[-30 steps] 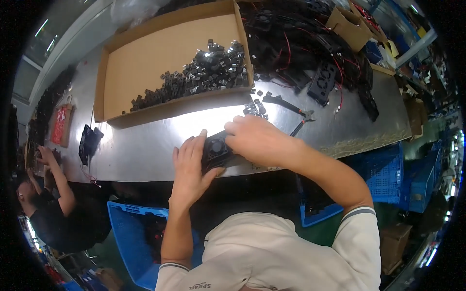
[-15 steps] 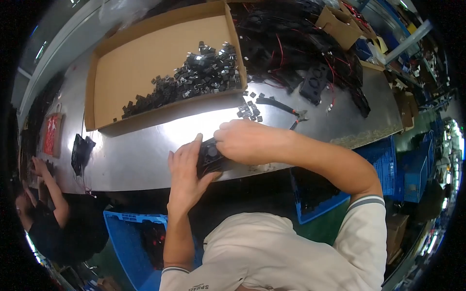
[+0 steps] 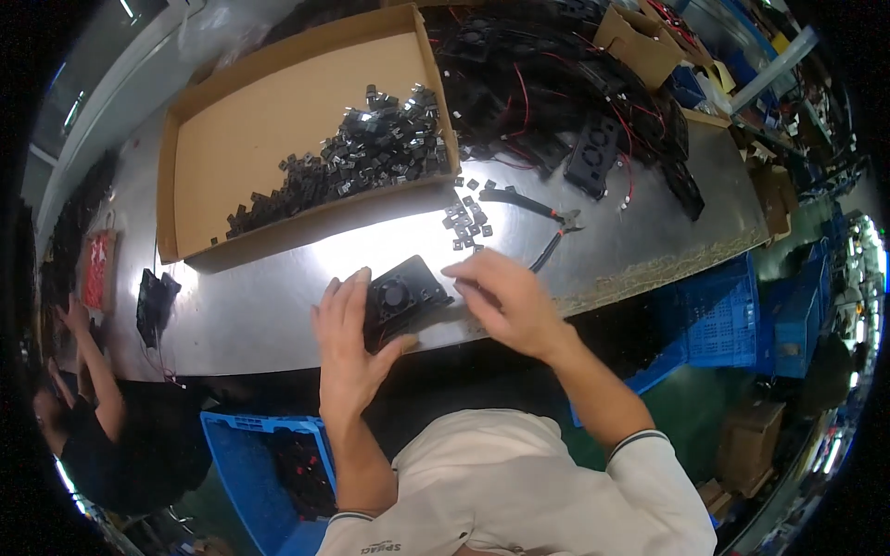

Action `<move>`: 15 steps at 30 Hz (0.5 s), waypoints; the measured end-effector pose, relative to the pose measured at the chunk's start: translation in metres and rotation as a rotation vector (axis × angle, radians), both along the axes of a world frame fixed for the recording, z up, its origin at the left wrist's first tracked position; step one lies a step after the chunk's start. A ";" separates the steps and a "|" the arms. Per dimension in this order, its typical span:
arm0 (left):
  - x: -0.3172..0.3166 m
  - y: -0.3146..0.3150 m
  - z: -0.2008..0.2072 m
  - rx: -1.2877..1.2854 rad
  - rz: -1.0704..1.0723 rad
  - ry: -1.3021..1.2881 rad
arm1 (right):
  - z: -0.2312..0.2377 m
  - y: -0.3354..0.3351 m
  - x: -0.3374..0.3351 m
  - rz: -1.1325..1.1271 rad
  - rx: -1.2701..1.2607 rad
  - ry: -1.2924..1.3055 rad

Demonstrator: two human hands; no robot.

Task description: Assembling and inspecting cooling fan modules at a manufacturing workbench.

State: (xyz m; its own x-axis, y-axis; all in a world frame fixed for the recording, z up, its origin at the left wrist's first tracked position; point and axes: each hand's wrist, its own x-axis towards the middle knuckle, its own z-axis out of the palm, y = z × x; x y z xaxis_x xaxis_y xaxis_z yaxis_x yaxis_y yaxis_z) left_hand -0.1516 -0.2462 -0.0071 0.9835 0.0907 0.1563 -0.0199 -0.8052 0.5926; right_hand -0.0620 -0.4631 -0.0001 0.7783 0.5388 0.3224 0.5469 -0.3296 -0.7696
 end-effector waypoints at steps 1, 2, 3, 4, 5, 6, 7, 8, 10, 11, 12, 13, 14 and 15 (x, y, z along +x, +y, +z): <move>0.001 -0.001 0.003 0.049 -0.003 0.026 | -0.009 -0.001 -0.007 -0.051 0.044 0.053; 0.003 -0.001 0.005 0.057 -0.010 0.025 | -0.017 0.001 -0.012 -0.065 0.098 0.072; 0.005 -0.002 0.007 0.093 -0.039 0.015 | -0.027 0.001 -0.014 -0.072 0.105 0.071; 0.008 -0.002 0.008 0.131 -0.068 0.005 | -0.037 0.002 -0.014 -0.080 0.134 0.010; 0.011 -0.003 0.011 0.139 -0.075 0.002 | -0.042 0.001 -0.014 -0.088 0.162 -0.052; 0.014 -0.003 0.013 0.181 -0.103 0.009 | -0.040 0.000 -0.015 -0.094 0.190 0.025; 0.016 -0.003 0.015 0.223 -0.131 0.015 | -0.040 -0.001 -0.015 -0.097 0.198 0.026; 0.018 -0.002 0.015 0.230 -0.133 0.015 | -0.040 -0.003 -0.014 -0.126 0.230 0.098; 0.021 0.002 0.014 0.094 -0.183 0.055 | -0.038 -0.003 -0.014 -0.153 0.272 0.171; 0.020 0.002 0.016 0.100 -0.182 0.055 | -0.035 -0.003 -0.016 -0.150 0.237 0.165; 0.018 0.002 0.017 0.107 -0.186 0.034 | -0.034 -0.003 -0.016 -0.147 0.199 0.156; 0.018 0.003 0.018 0.114 -0.188 0.013 | -0.035 -0.002 -0.016 -0.143 0.203 0.154; 0.018 0.004 0.020 0.116 -0.182 0.011 | -0.036 -0.001 -0.015 -0.134 0.205 0.125; 0.017 0.005 0.021 0.075 -0.180 0.006 | -0.036 -0.002 -0.015 -0.123 0.203 0.097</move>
